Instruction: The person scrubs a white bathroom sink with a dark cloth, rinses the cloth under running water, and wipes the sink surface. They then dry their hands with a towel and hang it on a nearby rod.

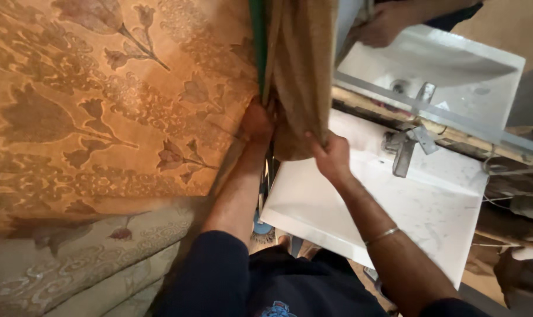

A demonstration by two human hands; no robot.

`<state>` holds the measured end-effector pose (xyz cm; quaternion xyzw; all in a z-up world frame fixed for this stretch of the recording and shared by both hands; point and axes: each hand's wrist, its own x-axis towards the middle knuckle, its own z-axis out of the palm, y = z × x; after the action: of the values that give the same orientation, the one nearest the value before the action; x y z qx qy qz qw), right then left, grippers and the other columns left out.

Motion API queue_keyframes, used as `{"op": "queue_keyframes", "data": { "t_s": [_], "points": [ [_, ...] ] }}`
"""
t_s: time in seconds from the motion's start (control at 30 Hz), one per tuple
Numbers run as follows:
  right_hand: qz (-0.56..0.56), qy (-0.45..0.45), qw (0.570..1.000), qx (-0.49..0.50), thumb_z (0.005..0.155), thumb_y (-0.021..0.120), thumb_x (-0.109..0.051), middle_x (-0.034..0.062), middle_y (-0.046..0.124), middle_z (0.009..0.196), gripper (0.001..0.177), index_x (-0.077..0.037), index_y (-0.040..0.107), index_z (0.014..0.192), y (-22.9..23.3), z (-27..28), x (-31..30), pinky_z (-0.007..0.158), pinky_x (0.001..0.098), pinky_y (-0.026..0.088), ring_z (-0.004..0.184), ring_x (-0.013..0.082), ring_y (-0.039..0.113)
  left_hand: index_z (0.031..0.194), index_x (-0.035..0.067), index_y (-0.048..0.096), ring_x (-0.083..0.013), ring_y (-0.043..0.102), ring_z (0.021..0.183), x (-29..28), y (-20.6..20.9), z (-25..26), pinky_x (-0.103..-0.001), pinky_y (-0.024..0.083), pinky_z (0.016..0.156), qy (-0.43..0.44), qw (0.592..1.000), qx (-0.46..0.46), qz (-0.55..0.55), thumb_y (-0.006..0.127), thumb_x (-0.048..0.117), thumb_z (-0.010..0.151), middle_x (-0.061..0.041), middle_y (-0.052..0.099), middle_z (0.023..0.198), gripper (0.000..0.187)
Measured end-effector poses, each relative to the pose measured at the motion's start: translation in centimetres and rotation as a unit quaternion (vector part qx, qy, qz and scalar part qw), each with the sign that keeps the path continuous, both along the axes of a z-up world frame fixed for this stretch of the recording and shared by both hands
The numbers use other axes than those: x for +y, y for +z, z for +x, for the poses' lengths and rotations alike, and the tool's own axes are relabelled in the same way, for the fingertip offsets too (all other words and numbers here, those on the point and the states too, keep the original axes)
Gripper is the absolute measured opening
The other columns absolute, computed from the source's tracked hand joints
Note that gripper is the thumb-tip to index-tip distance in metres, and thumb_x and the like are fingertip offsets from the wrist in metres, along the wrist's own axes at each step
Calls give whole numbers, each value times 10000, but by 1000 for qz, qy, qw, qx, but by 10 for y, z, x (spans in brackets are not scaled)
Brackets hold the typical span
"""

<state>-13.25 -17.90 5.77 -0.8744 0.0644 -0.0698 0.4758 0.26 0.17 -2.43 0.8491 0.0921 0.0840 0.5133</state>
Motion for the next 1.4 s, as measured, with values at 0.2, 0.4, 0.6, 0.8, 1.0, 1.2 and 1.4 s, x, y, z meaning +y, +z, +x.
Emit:
{"op": "queue_keyframes", "data": {
  "t_s": [0.2,0.4,0.6,0.8,1.0,1.2,1.4],
  "points": [
    [-146,119,967,174,969,673,-431,237,745,922,430,-21,752,1073,15,39,15,827,478,573,882,398,745,1117,72,648,-387,720,832,-1,-4,-22,-465,563,752,25,996,-80,-21,731,344,862,-173,734,942,381],
    [-84,163,973,-141,913,667,-260,323,664,1198,497,91,621,1262,12,26,32,1014,505,466,1146,473,598,1101,63,651,-378,714,846,-4,-14,-20,-460,559,761,-2,997,-62,-37,771,338,842,-171,729,945,396],
    [242,145,958,48,1043,520,-307,192,719,1266,423,20,635,1284,-5,-12,25,1046,370,491,1185,262,660,1085,55,655,-369,707,859,-12,-11,-12,-455,556,771,-7,999,-30,-11,811,331,822,-169,725,949,413],
    [244,86,962,-89,998,714,-204,183,720,1226,484,33,542,1383,-24,-45,5,953,374,535,1111,246,650,1070,46,658,-360,701,872,-15,-6,-15,-451,552,780,-7,1000,-23,7,851,325,801,-166,721,953,433],
    [-31,-40,997,-49,840,847,-227,180,764,884,739,-66,371,1383,-50,-57,-26,674,472,569,818,418,751,1054,38,661,-351,694,885,-7,18,-60,-446,549,790,-62,995,-72,23,891,319,781,-164,716,956,455],
    [-137,-99,986,-11,816,843,-335,174,752,857,410,-141,694,1145,-62,-50,-67,700,498,561,814,397,723,1122,55,667,-295,721,950,-7,4,-93,-410,553,848,-63,995,-73,30,897,353,804,-113,749,1027,493],
    [-97,-190,976,41,885,796,-422,147,755,861,341,-109,724,1000,-52,-38,-96,714,483,536,827,372,714,1288,-21,570,-420,609,1124,-14,-10,-128,-479,517,913,42,975,-191,105,964,401,690,-242,613,1224,832]
  ]
}}
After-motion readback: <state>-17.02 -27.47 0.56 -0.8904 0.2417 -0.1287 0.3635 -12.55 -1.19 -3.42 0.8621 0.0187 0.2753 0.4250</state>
